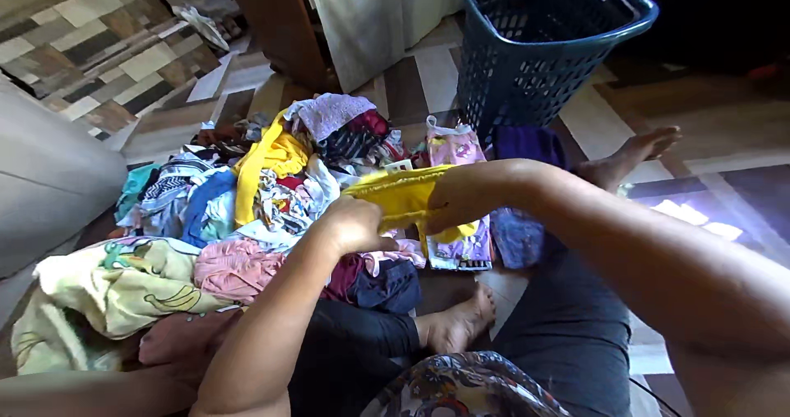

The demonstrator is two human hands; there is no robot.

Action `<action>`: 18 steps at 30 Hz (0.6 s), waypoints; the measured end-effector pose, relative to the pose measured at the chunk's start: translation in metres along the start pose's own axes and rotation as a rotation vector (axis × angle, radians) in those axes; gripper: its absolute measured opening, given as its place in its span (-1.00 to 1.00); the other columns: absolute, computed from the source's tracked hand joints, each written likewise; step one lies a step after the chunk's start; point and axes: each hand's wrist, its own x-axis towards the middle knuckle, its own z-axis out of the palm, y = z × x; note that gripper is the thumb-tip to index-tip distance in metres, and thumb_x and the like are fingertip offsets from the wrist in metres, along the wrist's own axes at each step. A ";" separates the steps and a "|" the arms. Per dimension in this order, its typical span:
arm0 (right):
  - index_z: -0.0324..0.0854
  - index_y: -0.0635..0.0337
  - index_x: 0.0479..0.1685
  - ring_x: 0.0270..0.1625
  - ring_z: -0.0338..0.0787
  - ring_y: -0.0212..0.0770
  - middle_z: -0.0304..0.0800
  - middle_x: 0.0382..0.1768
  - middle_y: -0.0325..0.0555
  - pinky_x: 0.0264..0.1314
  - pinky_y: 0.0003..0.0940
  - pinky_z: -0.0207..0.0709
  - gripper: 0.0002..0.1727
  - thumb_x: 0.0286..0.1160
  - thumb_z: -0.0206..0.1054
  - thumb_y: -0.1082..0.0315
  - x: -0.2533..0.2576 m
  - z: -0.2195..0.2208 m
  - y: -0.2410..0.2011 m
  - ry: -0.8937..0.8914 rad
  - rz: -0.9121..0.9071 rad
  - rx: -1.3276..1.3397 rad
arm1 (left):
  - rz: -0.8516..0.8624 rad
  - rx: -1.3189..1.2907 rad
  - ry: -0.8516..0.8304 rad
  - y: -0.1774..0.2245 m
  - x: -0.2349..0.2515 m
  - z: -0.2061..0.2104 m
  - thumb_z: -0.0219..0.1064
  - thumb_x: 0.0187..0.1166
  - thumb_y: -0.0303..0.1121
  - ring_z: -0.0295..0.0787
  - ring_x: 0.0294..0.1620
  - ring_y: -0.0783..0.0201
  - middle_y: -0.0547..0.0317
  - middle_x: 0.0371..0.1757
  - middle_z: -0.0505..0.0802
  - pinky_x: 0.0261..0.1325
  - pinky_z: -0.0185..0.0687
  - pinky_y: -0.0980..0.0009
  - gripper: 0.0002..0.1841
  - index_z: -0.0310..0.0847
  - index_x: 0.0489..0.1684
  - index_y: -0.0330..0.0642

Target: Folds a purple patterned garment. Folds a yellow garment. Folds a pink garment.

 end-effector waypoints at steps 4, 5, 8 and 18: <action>0.75 0.38 -0.10 -0.11 0.73 0.02 0.74 -0.25 0.13 0.07 0.07 0.52 -0.57 0.74 0.28 0.10 -0.017 -0.021 -0.003 -0.001 -0.017 0.128 | 0.366 -0.405 0.230 -0.026 -0.022 -0.011 0.46 0.55 -0.13 0.74 -0.30 0.15 -0.01 -0.38 0.80 -0.15 0.64 0.06 -0.65 0.76 -0.26 -0.33; 0.74 0.34 -0.20 -0.28 0.69 -0.10 0.70 -0.39 0.03 -0.12 -0.03 0.54 -0.61 0.72 0.30 0.13 -0.020 -0.019 0.005 0.082 -0.078 0.207 | 0.452 -0.500 0.301 -0.033 -0.024 -0.011 0.44 0.54 -0.20 0.68 -0.41 0.38 0.18 -0.46 0.76 -0.27 0.60 0.31 -0.73 0.73 -0.36 -0.27; 0.69 0.16 -0.43 -0.55 0.59 -0.54 0.61 -0.63 -0.37 -0.46 -0.53 0.48 -0.71 0.67 0.26 0.24 -0.029 -0.014 0.022 0.286 -0.307 0.556 | 0.608 -0.756 0.411 -0.044 -0.027 -0.010 0.38 0.52 -0.33 0.70 -0.45 0.71 0.46 -0.49 0.80 -0.32 0.65 0.68 -0.87 0.73 -0.34 -0.19; 0.69 0.03 -0.22 -0.40 0.81 -0.54 0.85 -0.43 -0.42 -0.29 -0.55 0.76 -0.70 0.74 0.00 0.37 -0.025 0.034 0.004 0.403 -0.450 1.227 | 0.289 -0.642 1.247 -0.027 -0.022 0.035 0.37 0.55 -0.38 0.72 0.26 0.13 -0.22 0.24 0.75 0.31 0.64 0.24 -0.61 0.58 0.24 -0.47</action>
